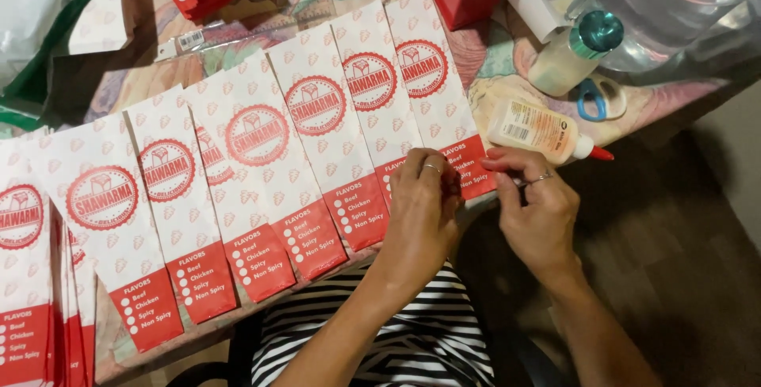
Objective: Assembling and gluing paper shawarma bags on a table
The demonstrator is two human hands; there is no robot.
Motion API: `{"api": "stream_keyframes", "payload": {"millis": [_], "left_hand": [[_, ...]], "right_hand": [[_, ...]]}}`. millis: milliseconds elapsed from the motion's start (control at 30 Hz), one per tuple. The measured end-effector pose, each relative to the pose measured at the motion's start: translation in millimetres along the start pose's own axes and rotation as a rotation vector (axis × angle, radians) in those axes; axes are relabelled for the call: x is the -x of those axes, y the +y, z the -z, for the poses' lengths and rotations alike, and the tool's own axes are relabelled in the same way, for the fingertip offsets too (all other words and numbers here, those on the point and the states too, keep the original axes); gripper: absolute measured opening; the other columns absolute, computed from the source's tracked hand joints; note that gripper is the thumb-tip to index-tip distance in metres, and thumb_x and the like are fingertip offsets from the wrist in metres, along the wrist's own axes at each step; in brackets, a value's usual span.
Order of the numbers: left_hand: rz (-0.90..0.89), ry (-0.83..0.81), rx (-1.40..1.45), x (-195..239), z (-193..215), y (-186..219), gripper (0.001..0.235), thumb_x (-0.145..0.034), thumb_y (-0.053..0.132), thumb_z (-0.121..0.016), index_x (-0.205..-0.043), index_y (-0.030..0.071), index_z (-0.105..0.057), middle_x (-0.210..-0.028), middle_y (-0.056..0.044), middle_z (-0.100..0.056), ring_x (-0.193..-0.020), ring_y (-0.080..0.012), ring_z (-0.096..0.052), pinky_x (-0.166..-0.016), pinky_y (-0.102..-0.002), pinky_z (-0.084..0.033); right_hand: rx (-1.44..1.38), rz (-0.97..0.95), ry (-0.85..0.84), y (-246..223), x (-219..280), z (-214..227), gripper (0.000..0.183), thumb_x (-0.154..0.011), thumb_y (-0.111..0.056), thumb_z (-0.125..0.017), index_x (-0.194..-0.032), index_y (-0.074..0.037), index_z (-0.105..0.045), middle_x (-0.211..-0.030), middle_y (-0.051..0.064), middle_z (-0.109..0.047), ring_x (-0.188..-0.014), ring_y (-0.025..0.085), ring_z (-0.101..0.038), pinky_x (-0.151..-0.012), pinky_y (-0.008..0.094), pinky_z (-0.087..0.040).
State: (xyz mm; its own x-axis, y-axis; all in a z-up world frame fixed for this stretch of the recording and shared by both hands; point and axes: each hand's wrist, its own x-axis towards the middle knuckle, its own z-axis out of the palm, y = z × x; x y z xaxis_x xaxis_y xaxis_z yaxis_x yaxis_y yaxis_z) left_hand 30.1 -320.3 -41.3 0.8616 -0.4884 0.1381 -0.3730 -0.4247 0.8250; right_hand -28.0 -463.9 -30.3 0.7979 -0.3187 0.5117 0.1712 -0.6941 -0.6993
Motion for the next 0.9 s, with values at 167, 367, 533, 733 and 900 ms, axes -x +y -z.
{"api": "stream_keyframes", "payload": {"millis": [167,367,533,733,900], "left_hand": [[0.009,-0.019,-0.009,0.5,2.8,2.8,0.028,-0.073,-0.004,-0.079,-0.093,0.004,-0.06,-0.107,-0.012,-0.056,-0.108,-0.0406,-0.063,-0.107,-0.051,-0.041],[-0.033,0.022,-0.094,-3.8,-9.4,-2.4,0.026,-0.076,0.007,-0.08,-0.092,0.005,-0.059,-0.107,-0.011,-0.055,-0.109,-0.0355,-0.062,-0.107,-0.049,-0.04],[-0.121,0.077,-0.257,1.4,-16.8,-3.4,0.034,-0.076,0.014,-0.085,-0.095,0.004,-0.059,-0.107,-0.014,-0.055,-0.111,-0.0329,-0.06,-0.106,-0.046,-0.039],[-0.182,0.063,-0.205,17.3,-1.4,4.6,0.023,-0.079,0.0,-0.077,-0.095,0.001,-0.061,-0.107,-0.015,-0.054,-0.113,-0.0342,-0.057,-0.101,-0.048,-0.041],[-0.383,0.215,-0.024,52.8,34.1,20.1,0.017,-0.099,-0.008,-0.058,-0.116,-0.008,-0.055,-0.128,-0.027,-0.055,-0.118,-0.0408,-0.057,-0.104,-0.049,-0.043]], "right_hand": [[0.057,0.052,0.018,9.3,6.4,-7.8,0.023,-0.091,-0.009,-0.084,-0.101,-0.001,-0.065,-0.103,0.014,-0.071,-0.093,0.031,-0.073,-0.083,0.037,-0.059],[0.02,0.024,0.013,5.4,3.3,-5.2,0.012,-0.095,0.002,-0.078,-0.101,0.001,-0.068,-0.101,0.014,-0.072,-0.092,0.03,-0.073,-0.082,0.038,-0.059],[0.022,0.028,0.016,7.5,7.5,-6.0,0.01,-0.096,0.002,-0.078,-0.1,0.002,-0.069,-0.103,0.016,-0.074,-0.093,0.031,-0.074,-0.082,0.038,-0.059],[0.018,0.033,-0.009,-4.6,2.3,-1.0,0.008,-0.097,0.007,-0.074,-0.102,0.002,-0.071,-0.106,0.018,-0.076,-0.096,0.031,-0.075,-0.083,0.038,-0.059],[0.033,0.287,0.031,-22.9,7.2,3.5,0.014,-0.102,0.02,-0.053,-0.106,0.013,-0.064,-0.113,0.029,-0.071,-0.108,0.037,-0.071,-0.103,0.042,-0.057]]}}
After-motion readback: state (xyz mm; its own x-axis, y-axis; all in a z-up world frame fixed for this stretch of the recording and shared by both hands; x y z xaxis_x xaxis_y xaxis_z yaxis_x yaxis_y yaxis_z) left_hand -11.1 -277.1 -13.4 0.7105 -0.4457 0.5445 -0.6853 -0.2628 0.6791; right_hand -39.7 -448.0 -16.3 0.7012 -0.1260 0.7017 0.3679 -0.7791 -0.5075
